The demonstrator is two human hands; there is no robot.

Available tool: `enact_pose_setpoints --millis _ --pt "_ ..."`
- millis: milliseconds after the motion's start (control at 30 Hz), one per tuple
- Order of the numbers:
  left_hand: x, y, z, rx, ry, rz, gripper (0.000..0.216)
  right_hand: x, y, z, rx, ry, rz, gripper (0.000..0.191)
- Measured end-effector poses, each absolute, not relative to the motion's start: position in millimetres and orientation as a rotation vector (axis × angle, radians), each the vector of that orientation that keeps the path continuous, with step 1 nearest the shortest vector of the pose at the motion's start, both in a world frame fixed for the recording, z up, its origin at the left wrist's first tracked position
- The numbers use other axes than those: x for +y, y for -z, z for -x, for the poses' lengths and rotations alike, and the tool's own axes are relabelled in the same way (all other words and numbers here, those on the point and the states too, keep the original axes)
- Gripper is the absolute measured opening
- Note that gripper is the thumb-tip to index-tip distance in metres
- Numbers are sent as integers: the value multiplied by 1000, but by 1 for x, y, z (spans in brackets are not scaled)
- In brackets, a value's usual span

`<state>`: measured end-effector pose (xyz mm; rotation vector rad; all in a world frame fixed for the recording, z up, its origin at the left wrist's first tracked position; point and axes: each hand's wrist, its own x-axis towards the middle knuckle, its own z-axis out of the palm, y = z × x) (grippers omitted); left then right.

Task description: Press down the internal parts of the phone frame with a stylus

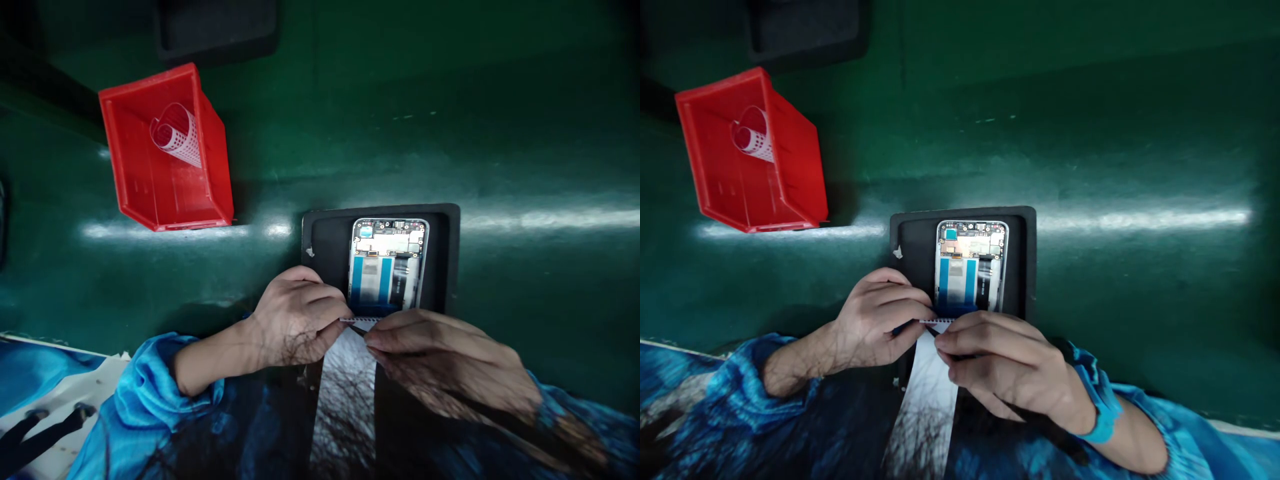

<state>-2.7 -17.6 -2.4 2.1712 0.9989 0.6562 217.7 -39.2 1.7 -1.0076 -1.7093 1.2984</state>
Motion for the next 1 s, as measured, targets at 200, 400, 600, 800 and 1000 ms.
enact_pose_setpoints --millis 200,400,600,800,1000 --pt "-19 5 5 993 -655 -2165 6 -19 -1 -227 -1463 -1170 1124 26" --pt "-18 8 7 1030 -678 -2176 5 12 18 -235 -1019 -1037 1353 25" --pt "-18 8 5 1056 -700 -2184 9 25 21 -232 -978 -1012 1457 23" --pt "-23 10 6 1057 -677 -2145 7 27 11 -223 -967 -969 1568 24" --pt "-25 13 8 1061 -699 -2143 7 26 9 -222 -975 -947 1623 23"
